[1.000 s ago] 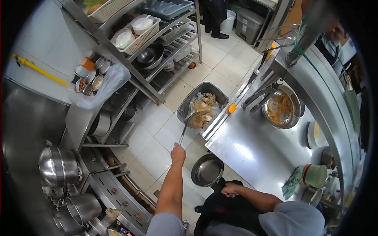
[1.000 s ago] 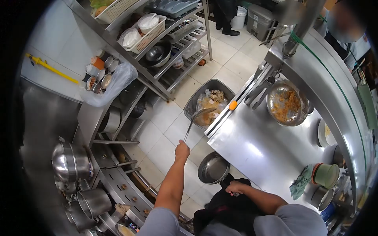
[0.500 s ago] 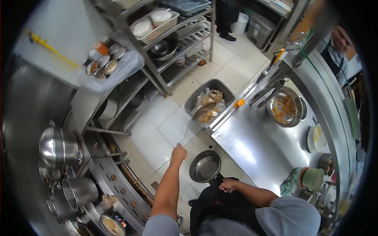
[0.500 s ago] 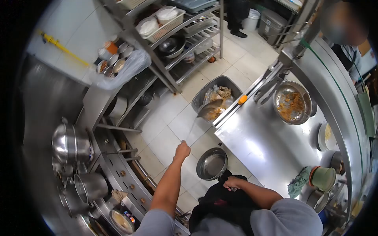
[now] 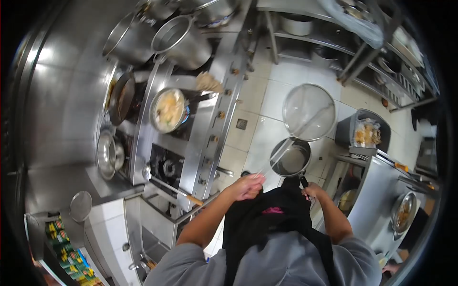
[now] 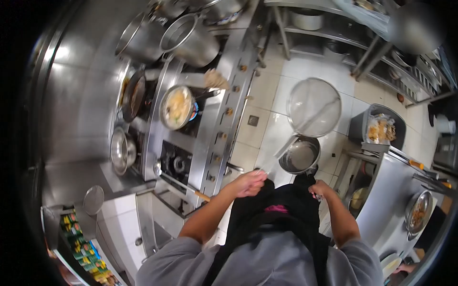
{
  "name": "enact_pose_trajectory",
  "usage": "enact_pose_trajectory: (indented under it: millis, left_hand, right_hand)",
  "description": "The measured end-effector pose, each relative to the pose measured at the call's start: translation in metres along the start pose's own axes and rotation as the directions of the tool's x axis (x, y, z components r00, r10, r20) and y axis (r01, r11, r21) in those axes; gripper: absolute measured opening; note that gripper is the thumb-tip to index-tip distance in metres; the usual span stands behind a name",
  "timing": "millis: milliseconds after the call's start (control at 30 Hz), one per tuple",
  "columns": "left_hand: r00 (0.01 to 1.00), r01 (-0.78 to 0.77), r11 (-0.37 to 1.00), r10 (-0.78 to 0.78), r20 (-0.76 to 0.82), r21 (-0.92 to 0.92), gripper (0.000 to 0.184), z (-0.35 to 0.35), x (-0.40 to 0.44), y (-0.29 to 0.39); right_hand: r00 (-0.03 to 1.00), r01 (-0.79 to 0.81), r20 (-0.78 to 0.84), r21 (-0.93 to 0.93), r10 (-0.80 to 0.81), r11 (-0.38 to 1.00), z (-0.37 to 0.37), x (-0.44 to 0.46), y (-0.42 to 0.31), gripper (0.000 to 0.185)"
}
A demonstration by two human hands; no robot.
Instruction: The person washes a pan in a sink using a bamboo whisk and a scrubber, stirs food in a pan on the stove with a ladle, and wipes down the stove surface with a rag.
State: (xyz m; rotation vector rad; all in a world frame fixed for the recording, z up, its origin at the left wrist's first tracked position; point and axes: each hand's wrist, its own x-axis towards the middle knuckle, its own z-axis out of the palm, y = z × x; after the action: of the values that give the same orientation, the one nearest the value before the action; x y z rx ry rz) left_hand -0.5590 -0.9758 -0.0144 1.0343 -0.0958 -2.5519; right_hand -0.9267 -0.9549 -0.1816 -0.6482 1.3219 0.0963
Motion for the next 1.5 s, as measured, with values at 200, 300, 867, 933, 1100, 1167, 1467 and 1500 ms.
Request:
enact_pose_trajectory:
  millis: [200, 300, 867, 933, 1100, 1167, 1467, 1500]
  left_hand:
    - [0.871, -0.484, 0.848, 0.442, -0.215, -0.216, 0.013, -0.079, -0.235, -0.069]
    - [0.541, -0.788, 0.615, 0.663, -0.518, -0.036, 0.016, -0.094, -0.318, -0.088]
    - [-0.032, -0.99, 0.068, 0.741, -0.671, 0.122, 0.05, -0.292, -0.523, 0.032]
    - [0.03, -0.982, 0.135, 0.803, -0.595, 0.132, 0.061, -0.293, -0.506, 0.031]
    - [0.09, -0.159, 0.851, 0.518, -0.851, 0.501, 0.043, -0.321, -0.356, -0.061]
    - [0.173, 0.325, 0.838, 0.402, -0.899, 0.437, 0.055, -0.317, -0.28, -0.091]
    - [-0.437, -0.001, 0.773, 0.57, -0.695, 0.635, 0.039, -0.328, -0.207, -0.168]
    - [-0.426, -0.186, 0.742, 0.53, -0.733, 0.645, 0.035, -0.322, -0.218, -0.166]
  right_hand:
    - [0.975, 0.105, 0.222, -0.487, 0.007, 0.867, 0.105, 0.102, -0.072, 0.01]
    - [0.961, 0.193, 0.274, -0.612, -0.023, 0.767, 0.168, 0.146, -0.108, 0.017]
    - [0.943, 0.328, 0.126, -0.48, -0.307, 0.814, 0.439, 0.367, -0.097, 0.079]
    - [0.974, 0.225, 0.093, -0.484, -0.206, 0.846, 0.442, 0.371, -0.079, 0.073]
    - [0.91, -0.029, 0.411, -0.086, 0.062, 0.996, 0.413, 0.387, -0.016, 0.048]
    - [0.892, -0.182, 0.42, -0.007, 0.168, 0.983, 0.389, 0.359, -0.023, 0.047]
    - [0.993, -0.07, -0.09, 0.051, 0.075, 0.996, 0.211, 0.171, -0.066, 0.028]
    - [0.983, -0.047, -0.177, -0.045, 0.038, 0.998, 0.194, 0.151, -0.064, 0.025]
